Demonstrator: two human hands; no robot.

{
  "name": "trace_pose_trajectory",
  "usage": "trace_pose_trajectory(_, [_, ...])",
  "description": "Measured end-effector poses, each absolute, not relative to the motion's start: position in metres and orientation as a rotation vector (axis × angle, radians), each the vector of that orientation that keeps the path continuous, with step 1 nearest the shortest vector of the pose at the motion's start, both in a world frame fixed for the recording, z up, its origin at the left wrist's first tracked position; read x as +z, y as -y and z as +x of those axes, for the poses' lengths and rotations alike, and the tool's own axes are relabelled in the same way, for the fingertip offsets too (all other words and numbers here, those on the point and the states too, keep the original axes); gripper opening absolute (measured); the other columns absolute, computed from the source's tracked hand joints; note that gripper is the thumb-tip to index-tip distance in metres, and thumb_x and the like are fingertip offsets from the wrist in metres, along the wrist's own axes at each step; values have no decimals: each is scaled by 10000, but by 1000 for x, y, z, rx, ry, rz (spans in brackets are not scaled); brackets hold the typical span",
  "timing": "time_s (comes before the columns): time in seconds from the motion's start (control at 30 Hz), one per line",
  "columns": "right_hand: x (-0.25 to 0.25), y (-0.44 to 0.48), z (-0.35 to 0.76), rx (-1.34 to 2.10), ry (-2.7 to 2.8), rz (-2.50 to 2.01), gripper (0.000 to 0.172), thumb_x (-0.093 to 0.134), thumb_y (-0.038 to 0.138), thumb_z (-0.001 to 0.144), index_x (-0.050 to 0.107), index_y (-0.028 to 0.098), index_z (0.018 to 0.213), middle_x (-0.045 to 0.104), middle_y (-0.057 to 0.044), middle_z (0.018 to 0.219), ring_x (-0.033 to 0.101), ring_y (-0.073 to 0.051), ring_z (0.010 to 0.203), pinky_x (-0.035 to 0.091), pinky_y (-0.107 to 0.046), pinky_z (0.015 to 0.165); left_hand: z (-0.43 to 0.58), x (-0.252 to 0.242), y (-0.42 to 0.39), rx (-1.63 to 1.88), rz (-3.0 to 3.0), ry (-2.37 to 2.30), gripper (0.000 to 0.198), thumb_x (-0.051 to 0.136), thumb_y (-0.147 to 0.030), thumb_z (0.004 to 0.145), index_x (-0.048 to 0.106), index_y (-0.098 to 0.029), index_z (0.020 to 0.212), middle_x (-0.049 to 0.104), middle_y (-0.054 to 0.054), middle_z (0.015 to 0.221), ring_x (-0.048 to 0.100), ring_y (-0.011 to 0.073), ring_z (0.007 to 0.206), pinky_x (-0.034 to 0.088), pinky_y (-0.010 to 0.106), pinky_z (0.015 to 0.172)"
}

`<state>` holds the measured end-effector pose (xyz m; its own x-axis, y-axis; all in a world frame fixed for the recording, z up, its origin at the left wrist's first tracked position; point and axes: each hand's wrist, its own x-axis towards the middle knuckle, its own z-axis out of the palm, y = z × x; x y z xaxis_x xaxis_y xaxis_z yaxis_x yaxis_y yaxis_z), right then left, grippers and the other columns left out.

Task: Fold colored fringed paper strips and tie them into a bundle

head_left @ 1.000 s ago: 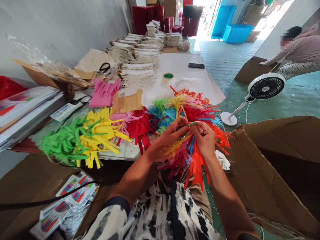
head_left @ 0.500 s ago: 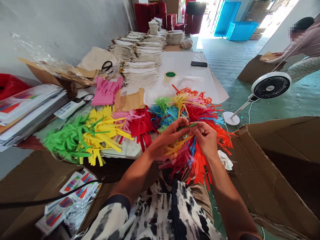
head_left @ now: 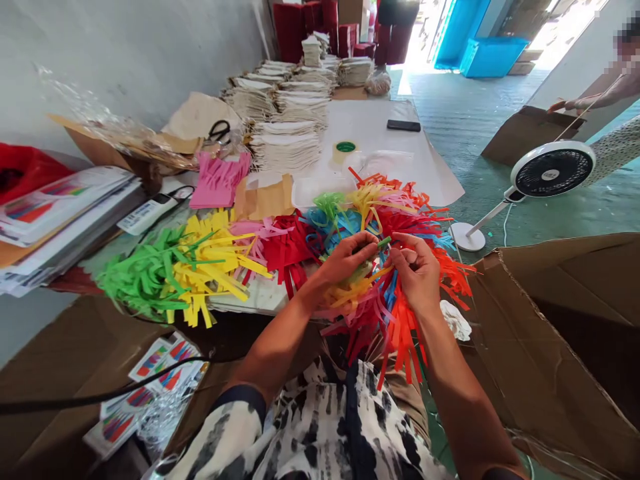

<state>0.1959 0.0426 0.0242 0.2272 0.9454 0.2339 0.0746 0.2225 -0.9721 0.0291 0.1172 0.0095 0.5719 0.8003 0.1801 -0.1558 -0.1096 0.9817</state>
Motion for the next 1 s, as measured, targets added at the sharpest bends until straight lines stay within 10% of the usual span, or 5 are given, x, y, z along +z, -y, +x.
trace_pose_trajectory(0.17, [29,-36,190,911,1248,-1121,694,751,453,931,478,317,1554,728,35,763,596,-145,612,415,-282,557,33,10,-118,896,1302,-582,430,689,-604,950,553,-196,931,523,-40,788,453,82,634,378,230,606])
trace_pose_trajectory(1.0, [25,-35,190,853,1317,-1126,642,714,434,963,477,337,1553,742,21,790,620,-147,622,444,-286,556,37,19,-108,909,1419,-691,465,617,-658,931,508,-209,875,492,-21,803,436,124,695,394,274,666])
